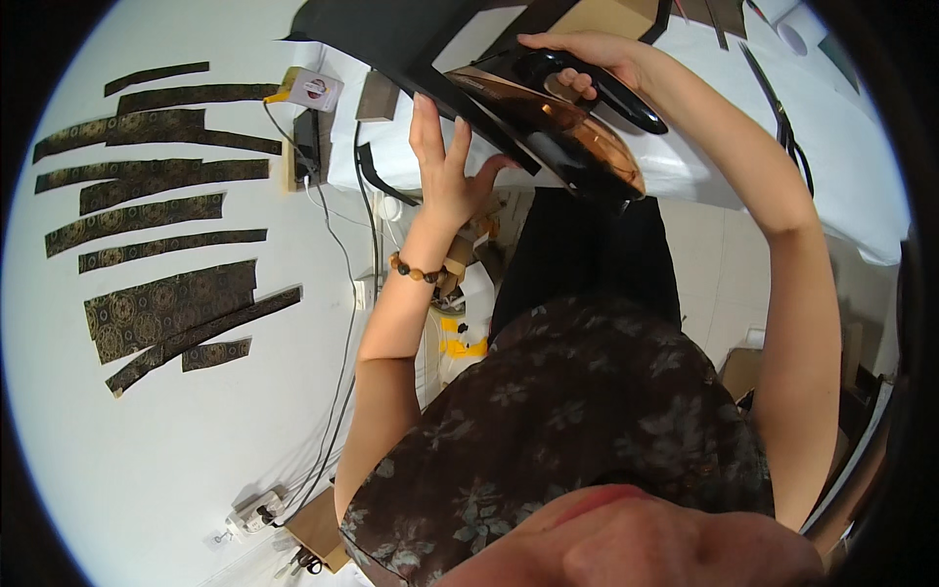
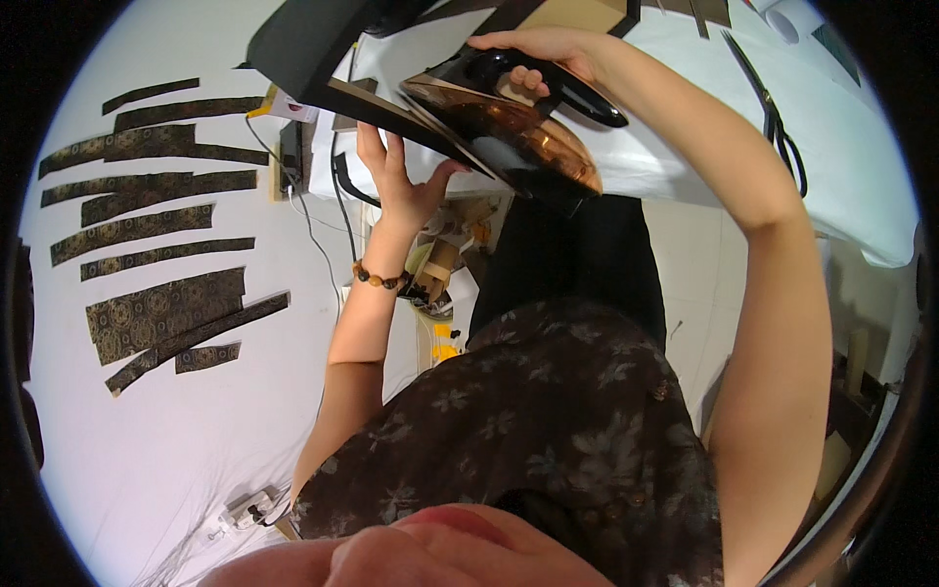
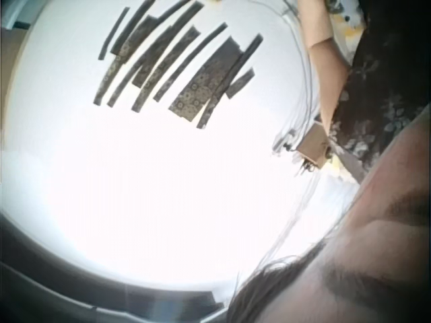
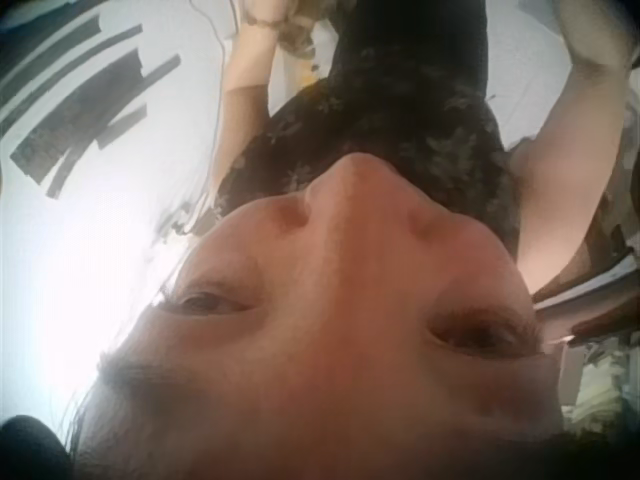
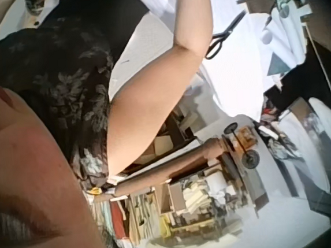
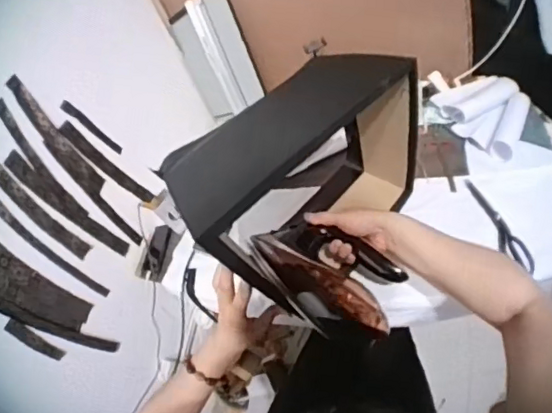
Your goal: The person assembles a craft project by cutting black fabric strips with scissors and ironing them onto a cardboard frame. They repeatedly trim excess fabric and press the edges to secure the material.
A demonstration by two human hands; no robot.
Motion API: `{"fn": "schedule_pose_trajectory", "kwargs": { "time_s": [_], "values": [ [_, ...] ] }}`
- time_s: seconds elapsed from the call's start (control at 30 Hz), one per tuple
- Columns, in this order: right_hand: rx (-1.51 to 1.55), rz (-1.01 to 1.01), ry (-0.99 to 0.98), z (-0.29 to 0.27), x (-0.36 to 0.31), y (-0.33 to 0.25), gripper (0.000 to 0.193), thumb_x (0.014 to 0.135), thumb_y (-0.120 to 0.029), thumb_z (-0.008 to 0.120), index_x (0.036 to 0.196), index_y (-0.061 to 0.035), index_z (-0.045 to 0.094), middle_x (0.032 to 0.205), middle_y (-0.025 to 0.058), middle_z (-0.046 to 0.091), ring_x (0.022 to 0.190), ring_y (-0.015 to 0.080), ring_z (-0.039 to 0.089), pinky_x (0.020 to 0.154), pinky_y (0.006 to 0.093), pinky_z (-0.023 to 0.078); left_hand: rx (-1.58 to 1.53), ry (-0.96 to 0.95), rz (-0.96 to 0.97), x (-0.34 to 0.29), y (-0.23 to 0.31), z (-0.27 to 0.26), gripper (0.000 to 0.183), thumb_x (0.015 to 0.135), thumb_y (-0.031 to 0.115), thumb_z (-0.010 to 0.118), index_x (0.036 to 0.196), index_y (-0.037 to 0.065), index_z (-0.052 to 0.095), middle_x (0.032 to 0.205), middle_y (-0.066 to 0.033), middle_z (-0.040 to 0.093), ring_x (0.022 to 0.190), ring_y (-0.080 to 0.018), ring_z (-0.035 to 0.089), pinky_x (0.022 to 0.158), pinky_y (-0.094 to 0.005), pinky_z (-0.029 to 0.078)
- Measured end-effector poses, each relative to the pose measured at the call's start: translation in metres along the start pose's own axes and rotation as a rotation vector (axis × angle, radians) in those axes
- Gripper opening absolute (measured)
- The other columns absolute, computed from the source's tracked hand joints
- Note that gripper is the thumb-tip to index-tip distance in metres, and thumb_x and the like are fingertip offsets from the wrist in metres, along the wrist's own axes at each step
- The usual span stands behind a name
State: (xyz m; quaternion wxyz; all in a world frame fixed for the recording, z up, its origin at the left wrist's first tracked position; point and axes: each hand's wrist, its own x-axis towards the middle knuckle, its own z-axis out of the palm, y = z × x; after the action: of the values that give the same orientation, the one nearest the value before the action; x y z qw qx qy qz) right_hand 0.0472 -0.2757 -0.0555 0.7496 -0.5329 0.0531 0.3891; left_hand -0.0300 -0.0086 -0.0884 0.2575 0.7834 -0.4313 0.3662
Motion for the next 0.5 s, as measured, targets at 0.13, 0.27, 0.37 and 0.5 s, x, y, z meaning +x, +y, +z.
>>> {"fn": "schedule_pose_trajectory", "kwargs": {
  "time_s": [0.13, 0.27, 0.37, 0.5],
  "values": [
    [-0.18, -0.221, 0.217, 0.002, -0.049, -0.009, 0.042, 0.087, -0.05, 0.069, 0.088, -0.0091, 0.058, 0.052, -0.003, 0.051, 0.036, 0.0023, 0.046, 0.033, 0.016, 0.039, -0.02, 0.063, -0.028, 0.015, 0.022, -0.016, 0.107, 0.073, 0.027, 0.085, 0.153, 0.005, 0.018, 0.155, -0.0343, 0.011, 0.142, -0.0486, 0.021, 0.111, -0.0538, 0.023],
    [-0.419, -0.442, 0.462, 0.009, -0.135, -0.014, 0.049, 0.088, -0.053, 0.065, 0.103, -0.007, 0.056, 0.054, -0.0049, 0.044, 0.041, 0.0028, 0.04, 0.039, 0.0173, 0.032, -0.077, 0.299, -0.137, 0.062, 0.044, -0.028, 0.087, 0.086, 0.022, 0.069, 0.15, -0.004, 0.017, 0.155, -0.0333, 0.014, 0.143, -0.0457, 0.021, 0.113, -0.0515, 0.017],
    [-0.52, -0.476, 0.625, 0.018, -0.2, -0.014, 0.049, 0.088, -0.053, 0.065, 0.105, -0.0081, 0.055, 0.057, -0.0047, 0.043, 0.044, 0.0027, 0.038, 0.041, 0.017, 0.03, -0.079, 0.418, -0.08, 0.099, 0.047, -0.04, 0.062, 0.083, 0.014, 0.069, 0.137, -0.003, 0.043, 0.149, -0.0278, 0.033, 0.141, -0.0436, 0.027, 0.114, -0.0525, 0.018],
    [-0.601, -0.608, 0.819, 0.026, -0.271, 0.001, 0.035, 0.092, -0.043, 0.064, 0.094, -0.0081, 0.058, 0.058, -0.0059, 0.042, 0.045, 0.002, 0.038, 0.04, 0.0182, 0.029, -0.177, 0.403, -0.079, 0.122, 0.036, -0.044, 0.028, 0.079, 0.007, 0.069, 0.107, 0.004, 0.065, 0.121, -0.0101, 0.065, 0.127, -0.0331, 0.05, 0.116, -0.0525, 0.018]
  ]
}}
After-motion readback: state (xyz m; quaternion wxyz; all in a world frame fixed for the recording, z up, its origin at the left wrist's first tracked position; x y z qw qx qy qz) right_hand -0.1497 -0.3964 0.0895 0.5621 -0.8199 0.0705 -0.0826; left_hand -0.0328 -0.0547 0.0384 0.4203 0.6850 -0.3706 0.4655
